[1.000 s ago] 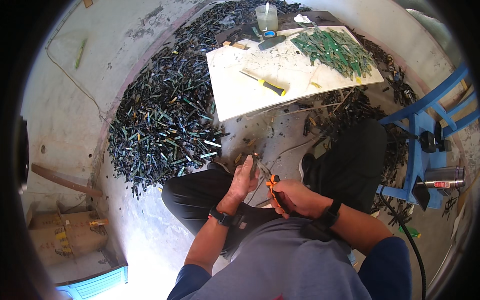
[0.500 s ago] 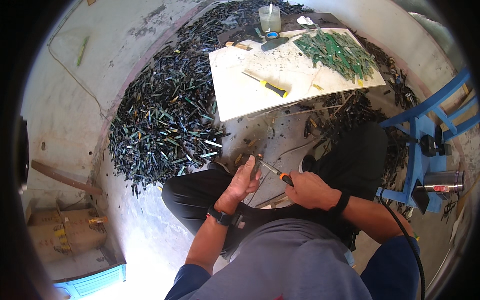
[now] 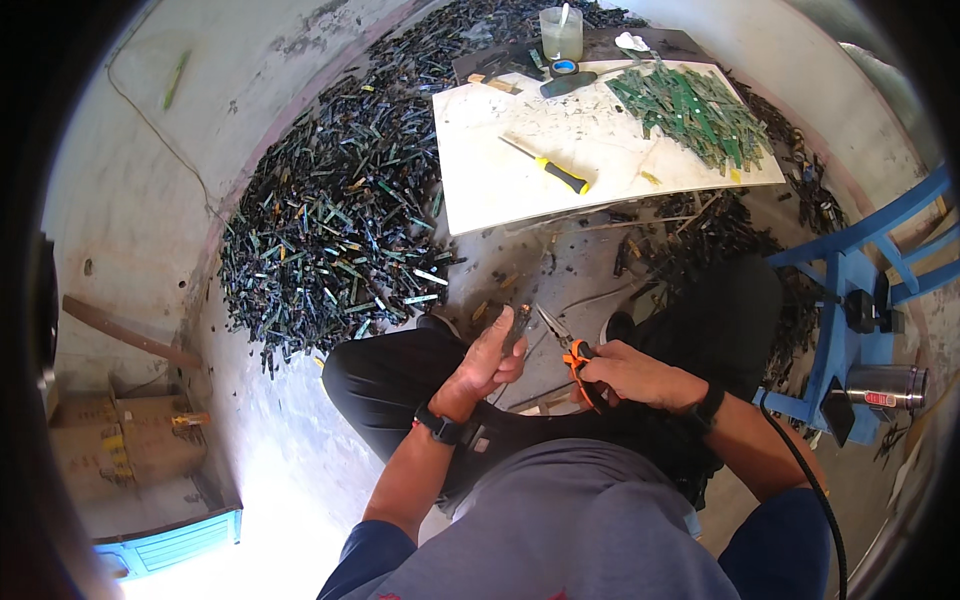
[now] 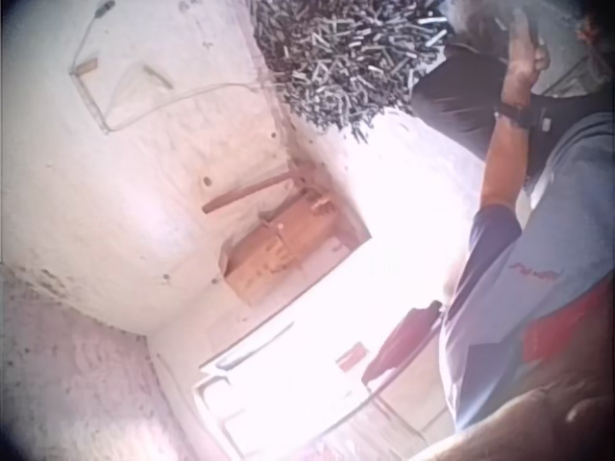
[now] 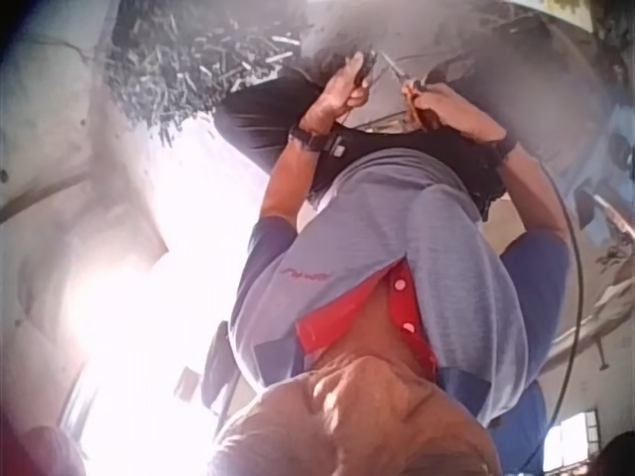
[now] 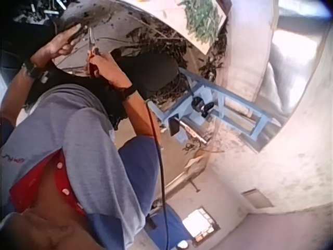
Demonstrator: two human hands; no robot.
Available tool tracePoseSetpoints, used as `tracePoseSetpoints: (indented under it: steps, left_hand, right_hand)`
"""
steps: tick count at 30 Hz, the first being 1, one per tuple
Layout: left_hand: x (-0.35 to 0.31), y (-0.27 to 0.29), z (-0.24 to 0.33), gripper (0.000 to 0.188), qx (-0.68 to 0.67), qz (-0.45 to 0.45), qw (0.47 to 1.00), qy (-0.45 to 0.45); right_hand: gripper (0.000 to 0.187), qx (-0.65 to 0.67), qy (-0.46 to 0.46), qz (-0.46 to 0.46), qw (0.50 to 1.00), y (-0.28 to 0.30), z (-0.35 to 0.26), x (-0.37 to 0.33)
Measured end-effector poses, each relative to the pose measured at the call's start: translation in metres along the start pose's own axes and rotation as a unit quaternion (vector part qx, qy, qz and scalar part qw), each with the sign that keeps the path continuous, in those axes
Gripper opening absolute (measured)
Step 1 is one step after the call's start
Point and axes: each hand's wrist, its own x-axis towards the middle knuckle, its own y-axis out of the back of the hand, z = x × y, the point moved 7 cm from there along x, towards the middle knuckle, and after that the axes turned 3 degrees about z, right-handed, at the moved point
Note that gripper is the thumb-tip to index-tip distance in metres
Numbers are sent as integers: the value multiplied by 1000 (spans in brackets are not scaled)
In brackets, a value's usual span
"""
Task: The person sits at a workbench and uses a screwdriver and pliers to strip components from green circuit boards. They remove parts one by one, placing the stripped boards on a pile on the table and discarding the removed components onto a large pile on the floor.
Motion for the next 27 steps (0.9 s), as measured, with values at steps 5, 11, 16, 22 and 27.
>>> tracePoseSetpoints:
  steps: [5, 11, 16, 22, 27]
  left_hand:
    - [0, 0, 2, 61, 19, 13, 1000, -9]
    - [0, 2, 5, 62, 39, 21, 998, -34]
    - [-3, -2, 11, 63, 70, 30, 996, -42]
    - [-4, -2, 12, 62, 85, 55, 993, -55]
    - [0, 1, 8, 64, 95, 54, 993, -51]
  right_hand:
    - [32, 39, -13, -55, 998, -10, -2, -3]
    - [34, 88, -49, -73, 992, -21, -4, -4]
    - [34, 136, -58, -100, 984, -32, -5, -2]
    - [37, 196, -53, -92, 975, -40, 0, 4]
    - [42, 270, -71, -67, 958, -50, 8, 8]
